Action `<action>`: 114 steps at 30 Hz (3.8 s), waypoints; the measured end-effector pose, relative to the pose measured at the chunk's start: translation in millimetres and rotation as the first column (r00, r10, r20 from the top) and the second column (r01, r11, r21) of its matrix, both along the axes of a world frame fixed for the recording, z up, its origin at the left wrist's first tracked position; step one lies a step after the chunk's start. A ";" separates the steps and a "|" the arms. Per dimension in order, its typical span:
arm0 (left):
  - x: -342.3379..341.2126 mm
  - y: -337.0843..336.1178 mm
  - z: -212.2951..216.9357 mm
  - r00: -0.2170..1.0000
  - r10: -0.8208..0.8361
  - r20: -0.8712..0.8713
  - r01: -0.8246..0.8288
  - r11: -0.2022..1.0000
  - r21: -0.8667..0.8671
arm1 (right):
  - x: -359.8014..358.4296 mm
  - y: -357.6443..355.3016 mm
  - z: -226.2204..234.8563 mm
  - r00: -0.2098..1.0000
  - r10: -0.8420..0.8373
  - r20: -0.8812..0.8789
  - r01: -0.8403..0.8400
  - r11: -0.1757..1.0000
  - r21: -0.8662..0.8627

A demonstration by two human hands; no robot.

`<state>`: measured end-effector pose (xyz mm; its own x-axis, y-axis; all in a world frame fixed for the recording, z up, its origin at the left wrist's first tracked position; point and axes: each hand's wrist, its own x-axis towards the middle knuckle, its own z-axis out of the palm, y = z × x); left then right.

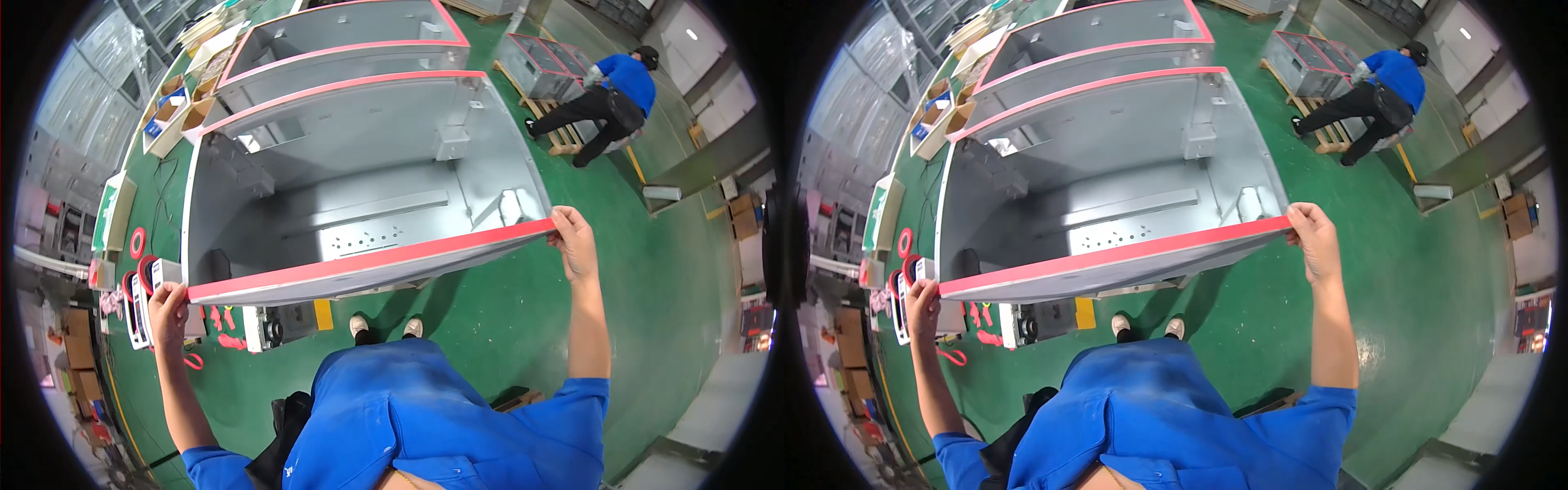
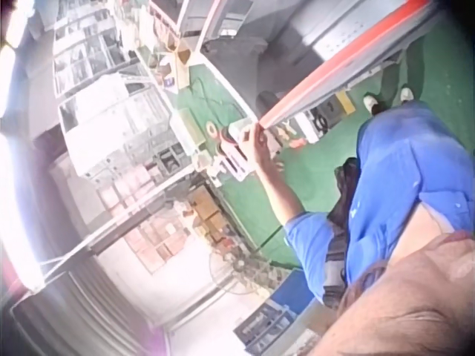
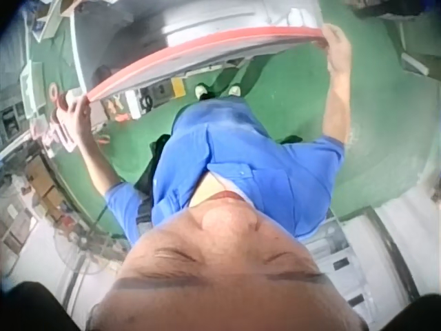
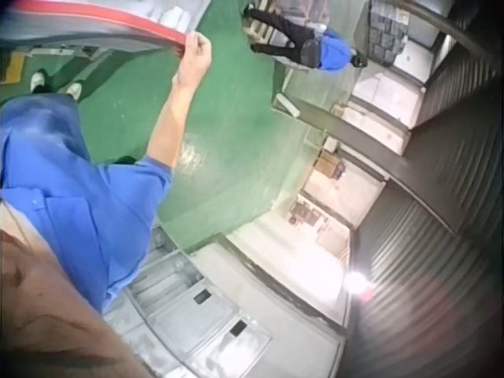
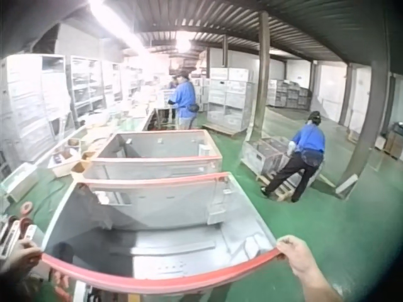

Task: Applying red masking tape to the edges of metal cabinet enclosures.

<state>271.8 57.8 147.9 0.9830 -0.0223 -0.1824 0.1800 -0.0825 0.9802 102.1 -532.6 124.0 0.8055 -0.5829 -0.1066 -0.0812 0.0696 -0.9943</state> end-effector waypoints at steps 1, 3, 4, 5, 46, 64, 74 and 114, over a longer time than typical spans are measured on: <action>0.2 -1.5 -0.7 1.000 0.001 0.006 -0.001 1.000 0.006 | -1.2 -0.9 -0.9 1.000 -0.006 -0.001 0.006 1.000 -0.004; 0.1 -1.1 -0.1 1.000 0.003 0.003 -0.003 1.000 -0.002 | -1.7 -2.1 -2.8 1.000 -0.011 0.001 0.011 1.000 -0.005; -1.7 -2.1 2.6 1.000 0.009 -0.004 -0.008 1.000 0.027 | -1.2 -0.3 -2.1 1.000 -0.011 0.006 0.011 1.000 0.003; -1.1 -3.6 2.2 1.000 0.011 0.007 -0.011 0.999 0.031 | -1.5 -0.2 -2.8 1.000 -0.011 0.012 0.011 1.000 0.006; -0.5 4.9 -10.3 0.998 -0.008 0.062 0.005 0.999 0.052 | 0.1 8.3 -3.4 0.995 -0.099 0.010 0.100 0.993 -0.069; -10.4 -15.7 11.3 0.999 0.033 0.023 -0.034 0.999 0.034 | 16.2 124.4 5.9 0.959 0.218 0.182 0.164 0.098 -0.982; -11.3 -15.7 11.4 0.999 0.026 0.020 -0.025 1.000 -0.014 | 29.3 149.8 -5.4 0.946 0.315 0.074 0.078 0.002 -0.997; -12.1 -16.2 15.3 1.000 0.010 0.014 -0.009 0.999 -0.037 | 63.9 261.4 4.9 0.850 0.515 0.114 0.089 0.073 -0.993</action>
<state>259.7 41.6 163.3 0.9856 -0.0196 -0.1677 0.1667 -0.0446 0.9850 166.0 -271.2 128.9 0.6881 0.2809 0.6691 0.4540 -0.8859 -0.0950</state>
